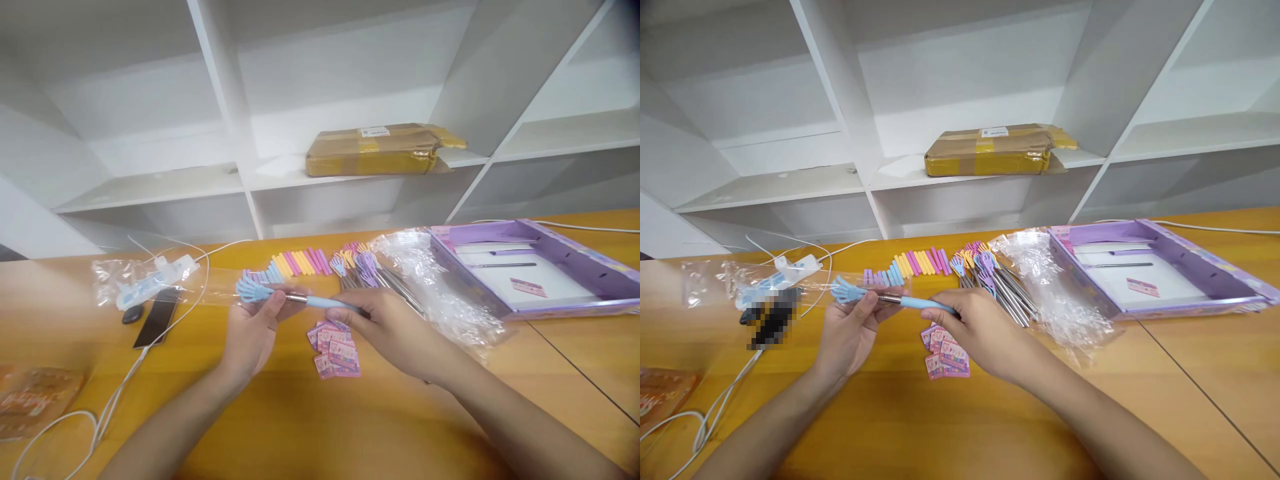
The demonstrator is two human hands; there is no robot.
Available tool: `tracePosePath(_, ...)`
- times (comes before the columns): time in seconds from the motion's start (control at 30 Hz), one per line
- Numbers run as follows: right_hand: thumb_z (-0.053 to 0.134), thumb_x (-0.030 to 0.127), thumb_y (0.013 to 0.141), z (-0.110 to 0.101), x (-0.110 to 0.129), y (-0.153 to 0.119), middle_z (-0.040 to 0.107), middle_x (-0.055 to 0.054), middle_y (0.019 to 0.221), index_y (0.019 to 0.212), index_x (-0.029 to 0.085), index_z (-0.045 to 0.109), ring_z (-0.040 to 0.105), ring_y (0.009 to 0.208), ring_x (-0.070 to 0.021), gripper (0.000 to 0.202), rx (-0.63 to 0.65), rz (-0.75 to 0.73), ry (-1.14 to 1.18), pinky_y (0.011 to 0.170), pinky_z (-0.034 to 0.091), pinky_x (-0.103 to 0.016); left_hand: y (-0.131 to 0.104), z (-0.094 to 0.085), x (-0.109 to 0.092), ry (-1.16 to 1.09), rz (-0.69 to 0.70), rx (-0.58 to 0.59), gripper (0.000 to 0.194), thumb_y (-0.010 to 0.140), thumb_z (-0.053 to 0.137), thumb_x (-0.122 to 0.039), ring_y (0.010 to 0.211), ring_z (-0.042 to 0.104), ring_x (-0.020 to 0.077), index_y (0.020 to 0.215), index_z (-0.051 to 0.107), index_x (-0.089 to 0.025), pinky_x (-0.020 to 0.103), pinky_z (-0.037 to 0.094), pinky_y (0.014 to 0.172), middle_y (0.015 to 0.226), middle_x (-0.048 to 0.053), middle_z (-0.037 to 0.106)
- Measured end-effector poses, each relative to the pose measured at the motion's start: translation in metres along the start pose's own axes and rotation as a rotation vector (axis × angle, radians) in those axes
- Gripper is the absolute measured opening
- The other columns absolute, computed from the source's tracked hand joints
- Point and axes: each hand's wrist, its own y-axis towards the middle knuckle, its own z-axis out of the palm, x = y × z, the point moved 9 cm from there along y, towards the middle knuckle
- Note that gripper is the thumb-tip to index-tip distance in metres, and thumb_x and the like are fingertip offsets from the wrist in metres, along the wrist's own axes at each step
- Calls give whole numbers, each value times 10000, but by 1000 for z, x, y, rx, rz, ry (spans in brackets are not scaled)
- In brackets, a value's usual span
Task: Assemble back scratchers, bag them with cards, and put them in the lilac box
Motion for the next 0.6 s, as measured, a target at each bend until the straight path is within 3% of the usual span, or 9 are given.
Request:
tracePosePath(0.2, 531, 449, 1081, -2, 9, 0, 607, 16, 659, 780, 201, 695, 509, 582, -122, 423, -30, -29, 58, 533, 362, -268, -4, 7, 18, -17, -104, 36, 299, 800, 909, -388, 1028, 796, 315, 957, 815, -151, 513, 657, 972, 1029, 120, 830)
tracePosePath(0.33, 564, 404, 1063, -3, 8, 0, 713, -9, 800, 1075, 225, 758, 623, 671, -147, 264, -52, -2, 94, 584, 441, -276, -9, 15, 30, 14, -164, 128, 305, 850, 868, -404, 1023, 796, 298, 1030, 822, -162, 491, 660, 972, 1102, 128, 823)
tracePosePath(0.47, 596, 397, 1042, 9, -2, -3, 689, 19, 786, 1493, 224, 489, 627, 632, -156, 494, -32, 94, 102, 544, 430, -273, -13, 19, 36, 39, -179, 167, 255, 890, 834, -381, 1058, 784, 279, 1056, 829, -187, 453, 658, 979, 1136, 119, 818)
tracePosePath(0.53, 587, 382, 1048, 13, -1, -4, 680, 16, 802, 1538, 211, 403, 626, 645, -157, 551, -9, 75, 133, 553, 442, -271, -12, 17, 34, 50, -175, 155, 238, 888, 836, -367, 1058, 782, 279, 1036, 829, -181, 448, 661, 968, 1128, 123, 817)
tracePosePath(0.6, 578, 367, 1052, 10, -1, -3, 676, 0, 847, 1506, 212, 416, 624, 669, -154, 506, -6, 45, 175, 559, 456, -269, -6, 11, 26, 44, -131, 101, 243, 872, 849, -365, 1056, 779, 282, 1008, 825, -166, 454, 661, 965, 1107, 126, 817)
